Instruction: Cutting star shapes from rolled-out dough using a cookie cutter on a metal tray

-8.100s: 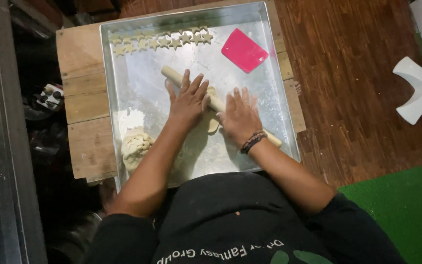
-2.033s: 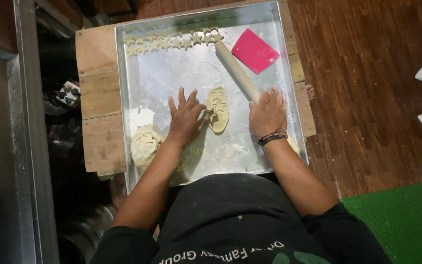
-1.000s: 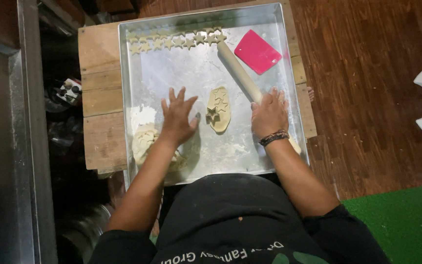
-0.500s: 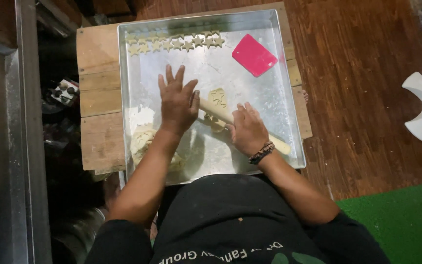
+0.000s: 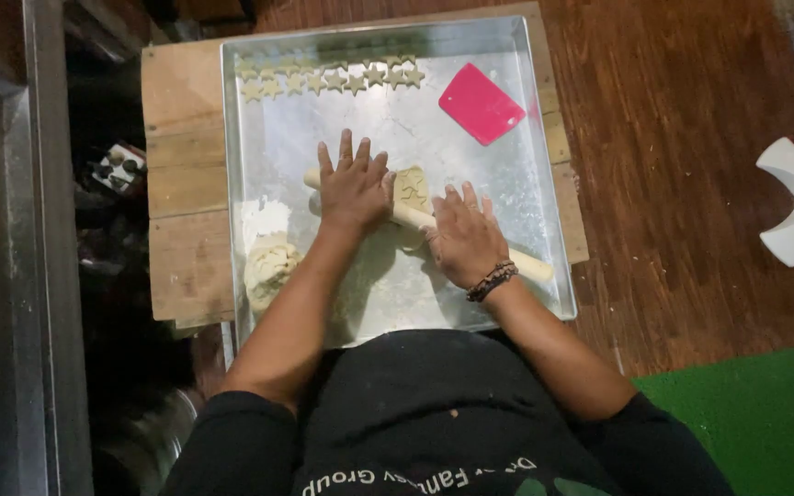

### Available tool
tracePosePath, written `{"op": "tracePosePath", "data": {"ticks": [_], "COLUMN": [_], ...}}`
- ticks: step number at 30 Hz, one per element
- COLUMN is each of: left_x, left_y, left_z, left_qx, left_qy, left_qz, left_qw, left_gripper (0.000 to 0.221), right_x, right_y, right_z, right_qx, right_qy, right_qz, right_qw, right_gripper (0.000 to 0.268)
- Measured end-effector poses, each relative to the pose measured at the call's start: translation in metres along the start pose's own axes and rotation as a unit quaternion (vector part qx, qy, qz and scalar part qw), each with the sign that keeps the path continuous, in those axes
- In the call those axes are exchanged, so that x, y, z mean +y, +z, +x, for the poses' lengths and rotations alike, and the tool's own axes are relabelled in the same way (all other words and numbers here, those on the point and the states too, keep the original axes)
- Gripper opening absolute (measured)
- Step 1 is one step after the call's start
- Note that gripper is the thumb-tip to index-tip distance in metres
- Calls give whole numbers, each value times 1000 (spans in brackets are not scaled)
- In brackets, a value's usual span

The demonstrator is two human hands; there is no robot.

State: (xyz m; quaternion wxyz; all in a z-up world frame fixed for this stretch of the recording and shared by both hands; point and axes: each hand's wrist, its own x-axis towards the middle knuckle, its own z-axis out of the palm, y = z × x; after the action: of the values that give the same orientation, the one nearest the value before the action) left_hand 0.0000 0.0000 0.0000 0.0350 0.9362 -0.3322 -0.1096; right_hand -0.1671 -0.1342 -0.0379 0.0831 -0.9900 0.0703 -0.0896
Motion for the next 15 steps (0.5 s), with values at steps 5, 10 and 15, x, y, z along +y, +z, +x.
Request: {"op": "tracePosePath", "data": {"ticks": [5, 10, 15], "left_x": [4, 3, 4], "left_y": [-3, -9, -8], "left_z": [12, -21, -45], "left_qx": [4, 5, 9], "left_qy": [-2, -5, -24], "left_qz": [-2, -2, 16], "left_qw": [1000, 1000, 1000], "left_gripper": [61, 63, 62], "right_x": [13, 8, 7], "right_y": [7, 19, 29], "right_z": [14, -8, -13], "right_qx": [-78, 20, 79], "right_qy": [56, -16, -74], "right_qz": [-8, -26, -16], "right_qw": [995, 999, 994], "right_gripper": [67, 63, 70]}}
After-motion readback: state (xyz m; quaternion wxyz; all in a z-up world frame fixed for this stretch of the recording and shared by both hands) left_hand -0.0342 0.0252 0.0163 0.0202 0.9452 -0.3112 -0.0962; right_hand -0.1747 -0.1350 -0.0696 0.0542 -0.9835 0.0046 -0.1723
